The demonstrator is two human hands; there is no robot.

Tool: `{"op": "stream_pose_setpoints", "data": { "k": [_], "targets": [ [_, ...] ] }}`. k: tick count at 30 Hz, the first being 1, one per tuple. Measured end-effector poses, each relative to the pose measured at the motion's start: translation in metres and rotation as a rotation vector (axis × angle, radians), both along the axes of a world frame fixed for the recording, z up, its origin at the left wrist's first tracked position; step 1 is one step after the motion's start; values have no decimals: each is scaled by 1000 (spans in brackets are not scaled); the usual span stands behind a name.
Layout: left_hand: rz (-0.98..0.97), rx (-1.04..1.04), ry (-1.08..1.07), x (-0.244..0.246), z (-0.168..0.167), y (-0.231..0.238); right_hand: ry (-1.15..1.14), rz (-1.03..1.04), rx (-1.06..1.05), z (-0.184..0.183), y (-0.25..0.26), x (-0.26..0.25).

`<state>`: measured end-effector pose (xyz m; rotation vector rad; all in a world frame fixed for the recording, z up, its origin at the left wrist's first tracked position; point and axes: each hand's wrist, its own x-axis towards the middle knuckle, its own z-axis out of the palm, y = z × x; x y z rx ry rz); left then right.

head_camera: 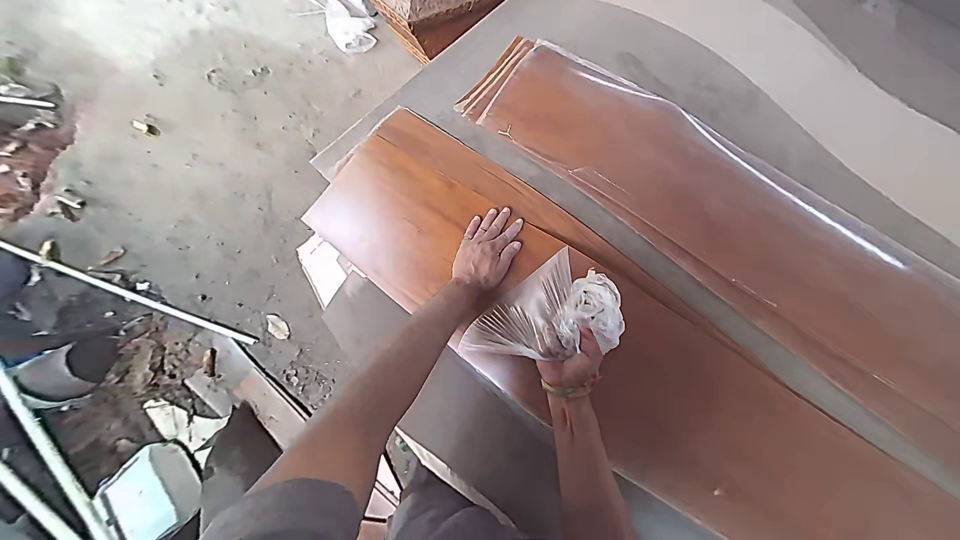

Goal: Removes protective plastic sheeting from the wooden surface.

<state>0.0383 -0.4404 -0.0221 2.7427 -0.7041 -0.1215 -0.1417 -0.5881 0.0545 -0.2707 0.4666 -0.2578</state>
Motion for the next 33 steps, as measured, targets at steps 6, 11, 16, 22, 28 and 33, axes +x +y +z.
{"op": "stream_pose_setpoints", "data": {
  "k": [6, 11, 16, 22, 28, 33],
  "targets": [
    [-22, -25, 28, 0, 2, 2, -35, 16, -51, 27, -19, -32],
    [-25, -47, 21, 0, 1, 4, 19, -30, -125, 42, -34, -59],
    [-25, -44, 19, 0, 4, 3, 65, -36, -158, 57, -54, -85],
    [-1, -1, 10, -1, 2, 0, 639, 79, -407, 43, -100, -107],
    [6, -16, 48, 1, 2, -1, 1027, 381, -916, 95, -165, -154],
    [-74, -341, 385, 22, 16, 17, 748, -489, -1669, 127, -162, -122]
  ]
}}
